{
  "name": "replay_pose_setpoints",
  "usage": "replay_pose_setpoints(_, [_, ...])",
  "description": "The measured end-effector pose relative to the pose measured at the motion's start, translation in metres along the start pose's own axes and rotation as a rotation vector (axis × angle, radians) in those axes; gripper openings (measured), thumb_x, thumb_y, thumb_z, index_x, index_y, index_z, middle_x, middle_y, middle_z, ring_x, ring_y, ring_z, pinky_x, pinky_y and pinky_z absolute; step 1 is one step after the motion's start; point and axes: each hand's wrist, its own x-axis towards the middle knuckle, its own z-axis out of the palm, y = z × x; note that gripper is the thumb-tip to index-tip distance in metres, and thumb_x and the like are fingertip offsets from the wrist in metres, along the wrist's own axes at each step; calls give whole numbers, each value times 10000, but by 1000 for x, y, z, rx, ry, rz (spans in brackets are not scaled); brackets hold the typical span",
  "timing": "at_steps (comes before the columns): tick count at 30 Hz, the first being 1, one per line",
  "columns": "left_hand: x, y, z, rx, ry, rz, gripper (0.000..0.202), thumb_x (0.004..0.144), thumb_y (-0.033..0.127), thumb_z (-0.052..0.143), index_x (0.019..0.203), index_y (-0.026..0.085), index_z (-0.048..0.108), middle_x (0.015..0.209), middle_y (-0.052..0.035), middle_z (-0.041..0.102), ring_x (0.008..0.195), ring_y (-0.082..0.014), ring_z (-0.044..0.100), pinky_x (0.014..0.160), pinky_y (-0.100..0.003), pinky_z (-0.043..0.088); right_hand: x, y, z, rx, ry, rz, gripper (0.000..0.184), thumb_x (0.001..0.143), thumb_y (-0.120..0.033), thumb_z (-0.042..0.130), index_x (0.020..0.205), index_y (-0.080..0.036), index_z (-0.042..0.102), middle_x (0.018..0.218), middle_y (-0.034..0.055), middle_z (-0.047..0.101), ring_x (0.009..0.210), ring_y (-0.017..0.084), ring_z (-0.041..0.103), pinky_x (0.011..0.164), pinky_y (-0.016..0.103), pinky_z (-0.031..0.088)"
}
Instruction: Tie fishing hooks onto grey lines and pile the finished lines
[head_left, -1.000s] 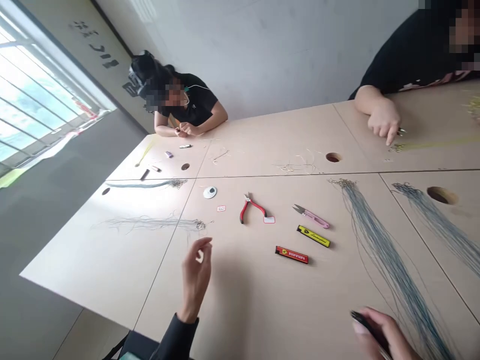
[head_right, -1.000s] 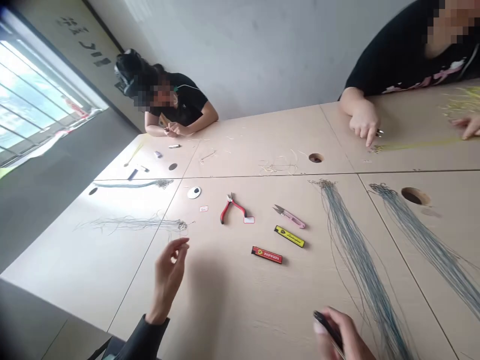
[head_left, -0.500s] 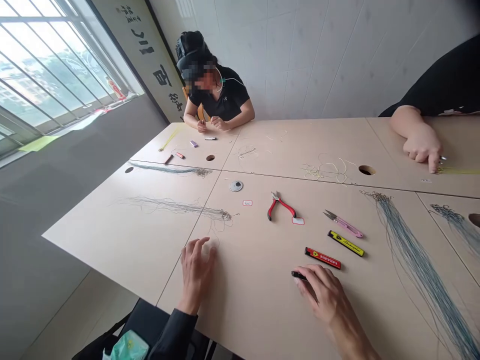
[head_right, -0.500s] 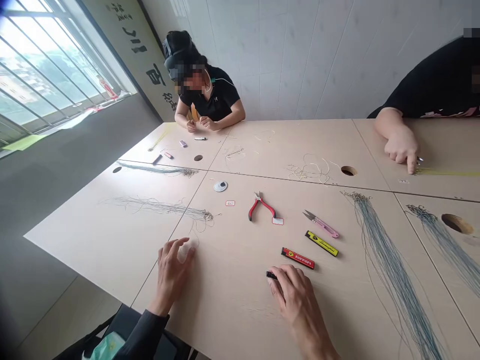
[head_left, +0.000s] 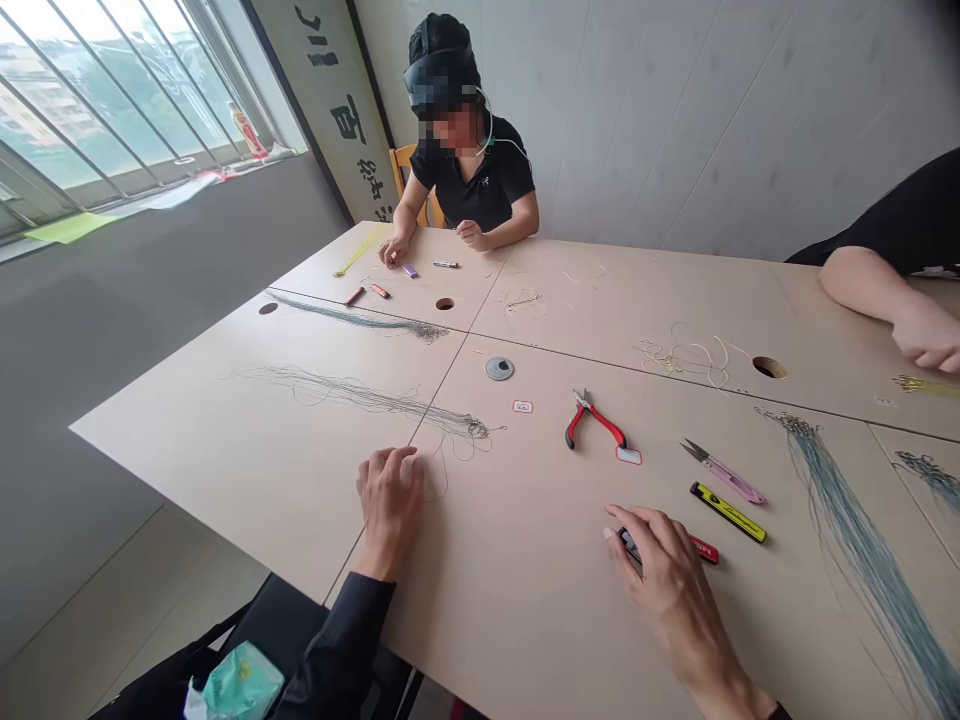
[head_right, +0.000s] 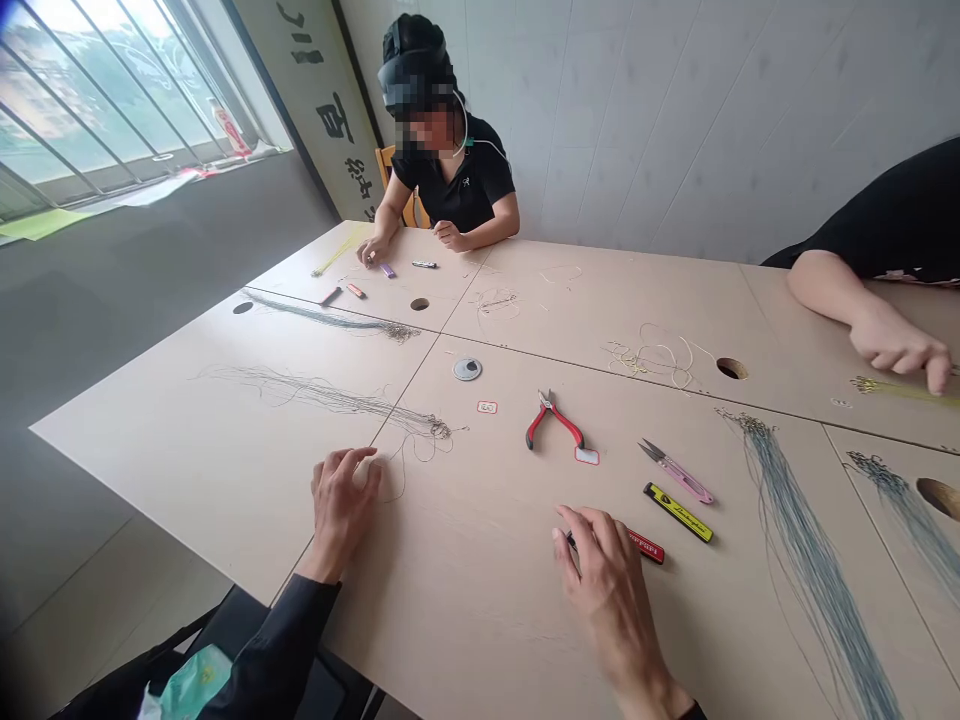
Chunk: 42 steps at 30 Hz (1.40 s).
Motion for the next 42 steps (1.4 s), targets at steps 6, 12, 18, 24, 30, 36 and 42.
replay_pose_setpoints(6, [25, 10, 16, -1, -15, 94, 286, 916, 301, 586, 1170, 218, 688, 1163, -123, 603, 1105, -304, 509, 954, -457, 424, 77, -46, 24, 257, -173, -1, 171, 981, -247, 508, 1046, -206, 660, 1026, 74, 639, 968, 223, 585, 848, 362, 495])
replay_pose_setpoints(12, [26, 13, 19, 4, 24, 151, 286, 925, 231, 559, 1162, 269, 714, 1144, -108, 591, 1042, -275, 513, 903, -408, 430, 137, -82, 66, 261, -333, -10, 191, 953, -166, 534, 1078, -185, 677, 1051, 87, 648, 1001, 221, 595, 892, 347, 487])
replay_pose_setpoints(18, [24, 20, 16, 65, -25, 120, 278, 925, 216, 538, 1107, 285, 735, 1174, -108, 586, 1071, -289, 504, 893, -410, 421, 143, -90, 81, 230, -378, -60, 181, 965, -156, 511, 1050, -200, 664, 1022, 79, 636, 1023, 220, 580, 875, 327, 474])
replay_pose_setpoints(24, [27, 19, 16, 82, 4, 5, 287, 916, 220, 541, 1144, 237, 715, 1201, -134, 581, 1109, -314, 502, 931, -454, 419, 143, -90, 81, 234, -389, -70, 132, 976, -167, 505, 970, -186, 636, 993, 75, 632, 961, 211, 578, 831, 324, 468])
replay_pose_setpoints(30, [26, 18, 15, 61, -14, 21, 291, 913, 240, 559, 1169, 238, 697, 1216, -128, 579, 1117, -310, 501, 938, -453, 417, 147, -95, 78, 204, -408, -74, 119, 965, -153, 522, 987, -177, 636, 1017, 78, 635, 985, 215, 576, 830, 322, 461])
replay_pose_setpoints(36, [27, 21, 15, 76, -9, -18, 296, 903, 270, 573, 1171, 243, 696, 1226, -125, 590, 1142, -322, 503, 936, -460, 410, 150, -96, 77, 164, -448, -66, 120, 972, -159, 515, 968, -180, 633, 1009, 89, 644, 991, 224, 584, 823, 324, 454])
replay_pose_setpoints(42, [18, 21, 10, 64, 73, -46, 345, 933, 260, 512, 1235, 180, 658, 1230, -154, 593, 1157, -322, 508, 957, -468, 405, 152, -97, 74, 136, -482, -53, 143, 981, -132, 476, 1016, -164, 611, 1046, 104, 639, 1000, 224, 589, 822, 323, 455])
